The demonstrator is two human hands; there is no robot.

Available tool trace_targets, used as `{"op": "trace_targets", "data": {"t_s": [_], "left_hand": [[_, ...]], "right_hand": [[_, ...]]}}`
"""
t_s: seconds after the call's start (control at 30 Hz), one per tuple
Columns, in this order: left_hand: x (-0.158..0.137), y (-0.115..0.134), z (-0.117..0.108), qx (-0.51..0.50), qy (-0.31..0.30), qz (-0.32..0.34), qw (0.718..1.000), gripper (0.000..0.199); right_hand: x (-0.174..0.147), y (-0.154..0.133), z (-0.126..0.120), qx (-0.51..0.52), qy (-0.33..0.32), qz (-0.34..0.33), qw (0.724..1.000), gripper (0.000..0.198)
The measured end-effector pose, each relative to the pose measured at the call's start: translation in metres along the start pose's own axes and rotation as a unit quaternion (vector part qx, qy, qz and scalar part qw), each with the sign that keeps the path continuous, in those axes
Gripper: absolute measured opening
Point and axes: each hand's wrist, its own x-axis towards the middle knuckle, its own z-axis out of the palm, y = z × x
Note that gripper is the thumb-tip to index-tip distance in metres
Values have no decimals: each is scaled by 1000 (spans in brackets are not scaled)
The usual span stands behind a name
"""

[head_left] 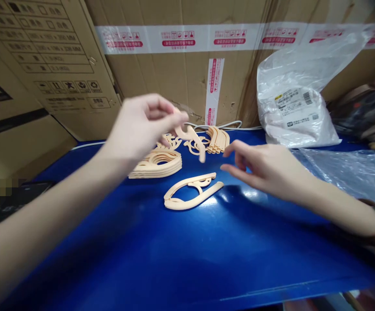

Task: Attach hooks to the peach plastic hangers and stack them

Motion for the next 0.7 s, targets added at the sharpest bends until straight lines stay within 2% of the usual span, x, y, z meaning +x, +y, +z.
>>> {"op": "trace_targets", "data": {"t_s": [0.1, 0.17, 0.23, 0.33, 0.5, 0.6, 0.7], "left_hand": [[-36, 3, 14, -98, -112, -108, 983, 13], [-51, 1, 22, -164, -159, -159, 960, 15], [-59, -4, 29, -218, -171, -182, 944, 20], [-64, -10, 38, -277, -174, -199, 924, 24], [-70, -15, 40, -299, -168, -227, 912, 22], [-75, -18, 37, -275, -184, -217, 919, 26], [-79, -21, 35, -200, -201, -151, 947, 28]], "right_hand": [[2, 4, -5, 21, 43, 12, 999, 26], [1, 0, -4, 79, 35, -16, 996, 30], [-1, -7, 0, 152, -1, -46, 987, 32], [-5, -18, 7, 187, -43, -72, 979, 30], [-8, -21, 11, 88, -29, -164, 982, 21], [-7, -19, 11, 70, -33, -212, 974, 25], [-8, -20, 11, 74, -52, -211, 973, 21]]}}
